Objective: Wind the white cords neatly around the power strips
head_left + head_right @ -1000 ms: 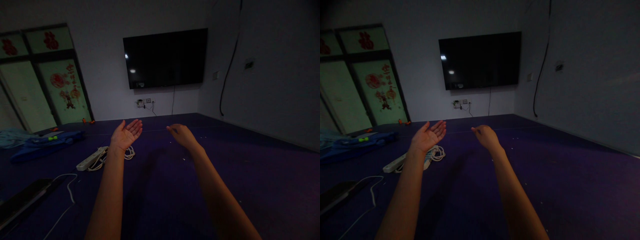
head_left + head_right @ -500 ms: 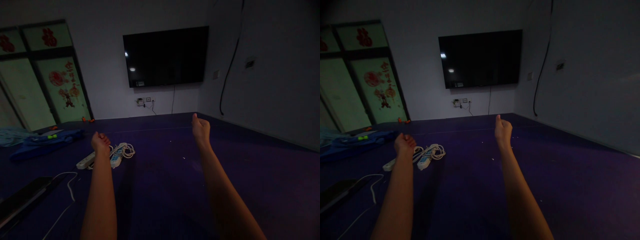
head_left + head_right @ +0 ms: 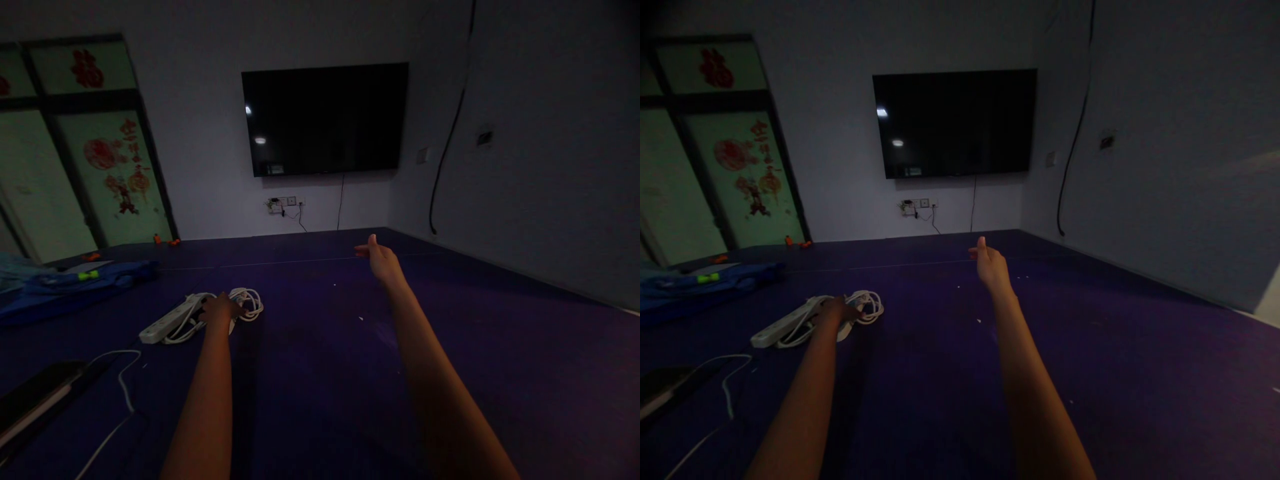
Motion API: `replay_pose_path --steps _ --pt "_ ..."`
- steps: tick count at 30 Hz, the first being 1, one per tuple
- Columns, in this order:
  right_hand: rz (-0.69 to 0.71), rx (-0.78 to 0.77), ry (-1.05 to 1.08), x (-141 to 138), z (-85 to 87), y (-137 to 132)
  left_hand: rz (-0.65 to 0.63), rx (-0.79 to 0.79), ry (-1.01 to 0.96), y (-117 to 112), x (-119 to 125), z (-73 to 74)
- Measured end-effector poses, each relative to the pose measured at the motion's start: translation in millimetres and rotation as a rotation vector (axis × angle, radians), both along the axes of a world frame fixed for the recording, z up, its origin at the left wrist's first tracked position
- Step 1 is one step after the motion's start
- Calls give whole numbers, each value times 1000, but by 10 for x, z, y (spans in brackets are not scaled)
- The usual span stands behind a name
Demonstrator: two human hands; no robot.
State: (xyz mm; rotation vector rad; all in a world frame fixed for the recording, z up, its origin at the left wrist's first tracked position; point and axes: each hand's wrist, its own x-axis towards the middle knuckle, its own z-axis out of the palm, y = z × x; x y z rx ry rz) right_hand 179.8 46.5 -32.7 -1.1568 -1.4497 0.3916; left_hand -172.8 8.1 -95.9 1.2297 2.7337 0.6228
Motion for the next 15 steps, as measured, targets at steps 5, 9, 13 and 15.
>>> replay_pose_path --steps 5,9,13,15 --pt "22 -28 -58 -35 -5 8 -15 -50 11 -16 95 -92" --pt "17 -44 -108 -65 1 3 40 -49 5 -34 138 -132" --pt "19 -52 -140 -79 2 -1 41 -53 -15 -28 101 -152" --pt "16 -65 -147 -82 1 -3 23 -62 -14 -12 63 -168"
